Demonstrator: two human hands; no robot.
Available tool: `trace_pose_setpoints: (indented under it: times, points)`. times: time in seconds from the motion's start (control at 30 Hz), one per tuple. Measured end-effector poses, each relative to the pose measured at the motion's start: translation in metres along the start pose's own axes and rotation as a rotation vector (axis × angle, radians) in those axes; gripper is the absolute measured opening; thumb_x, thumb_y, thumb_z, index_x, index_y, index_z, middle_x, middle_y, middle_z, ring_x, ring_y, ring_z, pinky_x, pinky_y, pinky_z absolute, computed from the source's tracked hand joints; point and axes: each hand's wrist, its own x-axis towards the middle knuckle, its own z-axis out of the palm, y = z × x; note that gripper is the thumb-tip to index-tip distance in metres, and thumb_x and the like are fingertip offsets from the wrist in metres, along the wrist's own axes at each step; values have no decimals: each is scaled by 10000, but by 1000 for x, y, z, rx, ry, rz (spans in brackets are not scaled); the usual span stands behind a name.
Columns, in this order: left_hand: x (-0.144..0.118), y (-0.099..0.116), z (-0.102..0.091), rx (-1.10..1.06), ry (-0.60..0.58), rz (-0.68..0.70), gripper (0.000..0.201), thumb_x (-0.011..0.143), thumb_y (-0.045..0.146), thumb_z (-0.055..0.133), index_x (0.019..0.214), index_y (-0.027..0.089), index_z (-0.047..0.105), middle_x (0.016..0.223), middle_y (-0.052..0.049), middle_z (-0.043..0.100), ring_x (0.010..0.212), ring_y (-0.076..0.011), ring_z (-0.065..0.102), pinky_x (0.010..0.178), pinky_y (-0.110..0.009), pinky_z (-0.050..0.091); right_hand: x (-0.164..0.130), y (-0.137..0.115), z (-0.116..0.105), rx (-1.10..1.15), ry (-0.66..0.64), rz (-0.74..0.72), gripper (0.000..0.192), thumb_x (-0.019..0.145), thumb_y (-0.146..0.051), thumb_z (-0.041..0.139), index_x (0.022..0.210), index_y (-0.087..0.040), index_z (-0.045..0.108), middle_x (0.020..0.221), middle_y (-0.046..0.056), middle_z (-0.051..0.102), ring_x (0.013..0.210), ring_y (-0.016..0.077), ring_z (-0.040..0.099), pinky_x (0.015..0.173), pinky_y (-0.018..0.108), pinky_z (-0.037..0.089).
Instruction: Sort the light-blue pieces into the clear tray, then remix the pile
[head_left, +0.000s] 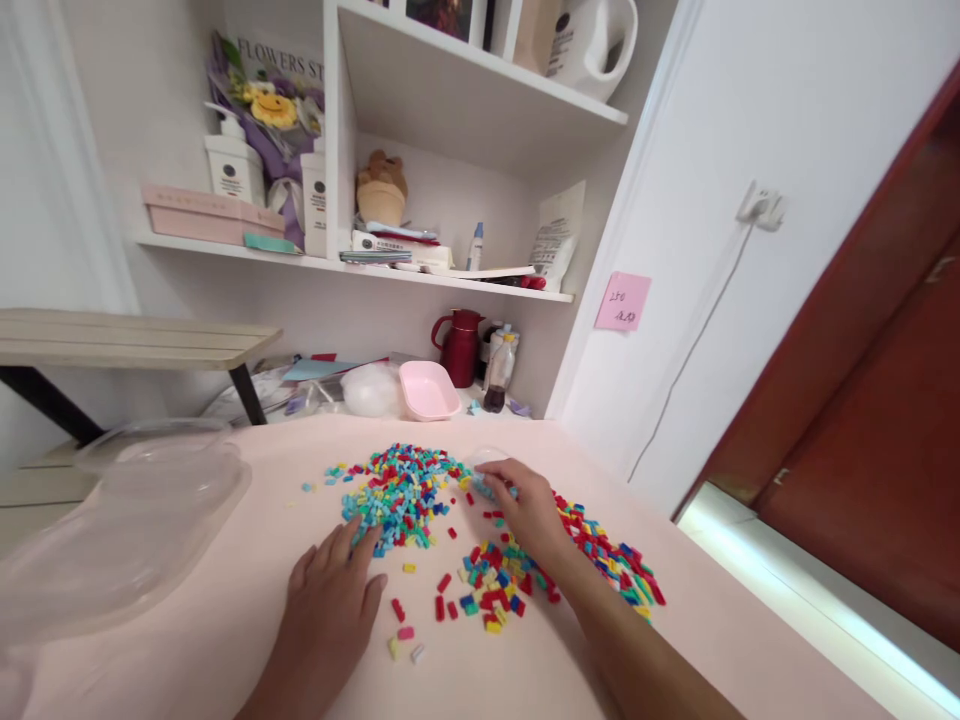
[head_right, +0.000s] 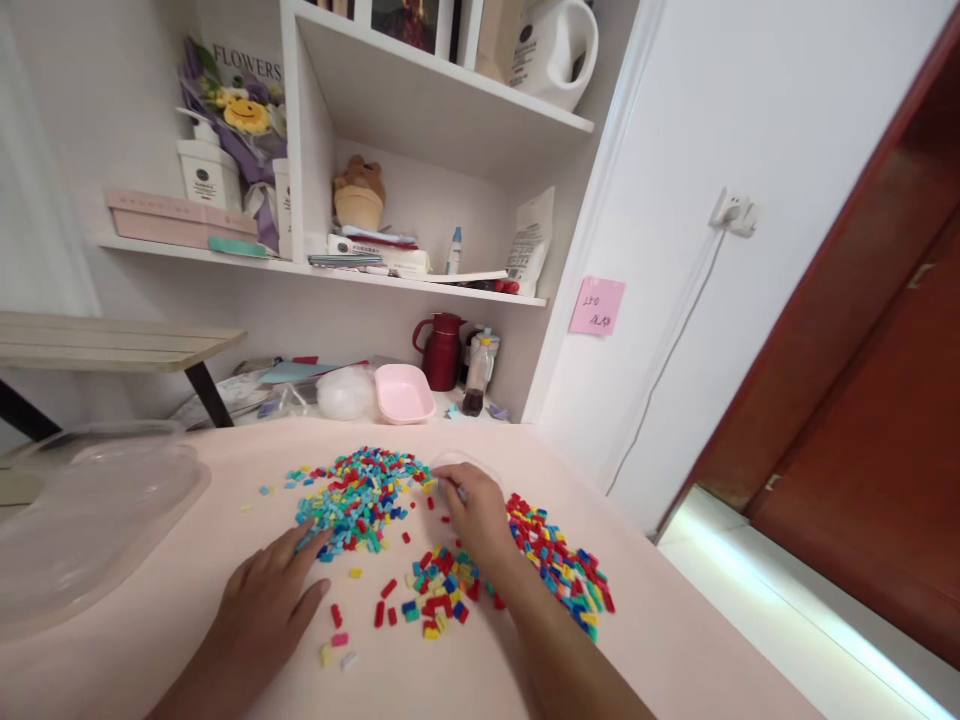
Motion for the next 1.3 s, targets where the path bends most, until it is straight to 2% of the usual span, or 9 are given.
trace_pose_setpoints:
  times: [0.13, 0.23, 0.4, 0.6, 0.83, 1.07, 1.3]
  points:
    - [-1, -1, 3, -10, 28, 7, 503, 905, 260, 349, 1397, 290, 452, 1519, -37, 389, 1391, -226, 350, 1130, -451, 216, -13, -17, 22, -60, -300, -177, 254, 889, -160, 494, 1023, -265, 683, 988, 29, 684, 943, 178, 605, 879, 323, 443]
    - [-1, -2, 4, -25, 53, 11, 500, 897, 263, 362, 1385, 285, 469, 1508, -45, 407, 1385, -229, 356, 1127, -452, 216, -20, -22, 36, -190, -408, -237, 303, 871, -156, 530, 1121, -284, 644, 1042, 37, 652, 951, 190, 578, 873, 333, 418]
    - [-2, -3, 5, -42, 46, 18, 504, 890, 257, 364, 1380, 282, 477, 1504, -49, 412, 1381, -237, 362, 1123, -464, 225, -23, -25, 44, -334, -405, -217, 332, 899, -169, 490, 1188, -290, 599, 1072, 56, 623, 960, 213, 541, 847, 352, 375]
    - [-3, -1, 7, -32, 119, 10, 486, 897, 249, 366, 1363, 279, 500, 1486, -51, 440, 1370, -229, 383, 1126, -445, 222, -19, -26, 39, -248, -433, -119, 220, 851, -143, 540, 1023, -250, 627, 1044, 35, 631, 992, 201, 536, 862, 331, 366]
    - [1, -2, 2, 0, 3, -5, 506, 905, 272, 352, 1403, 287, 443, 1522, -31, 383, 1400, -224, 339, 1132, -453, 221, -17, -22, 32, -184, -435, -15, 217, 830, -153, 592, 1011, -252, 659, 1050, 34, 640, 1018, 203, 547, 898, 332, 376]
    - [0, -3, 4, -41, 37, 11, 508, 896, 261, 366, 1395, 286, 456, 1513, -50, 397, 1390, -241, 353, 1129, -470, 224, -17, -18, 36, -169, -422, 11, 179, 819, -209, 653, 984, -270, 691, 1013, 29, 652, 1011, 204, 556, 895, 327, 385]
    - [-1, -1, 0, -21, 6, -2, 511, 899, 273, 359, 1403, 289, 442, 1523, -33, 381, 1399, -229, 336, 1134, -461, 216, -17, -20, 40, -165, -396, 38, 99, 791, -170, 650, 844, -248, 681, 936, 14, 661, 961, 194, 559, 858, 308, 382]
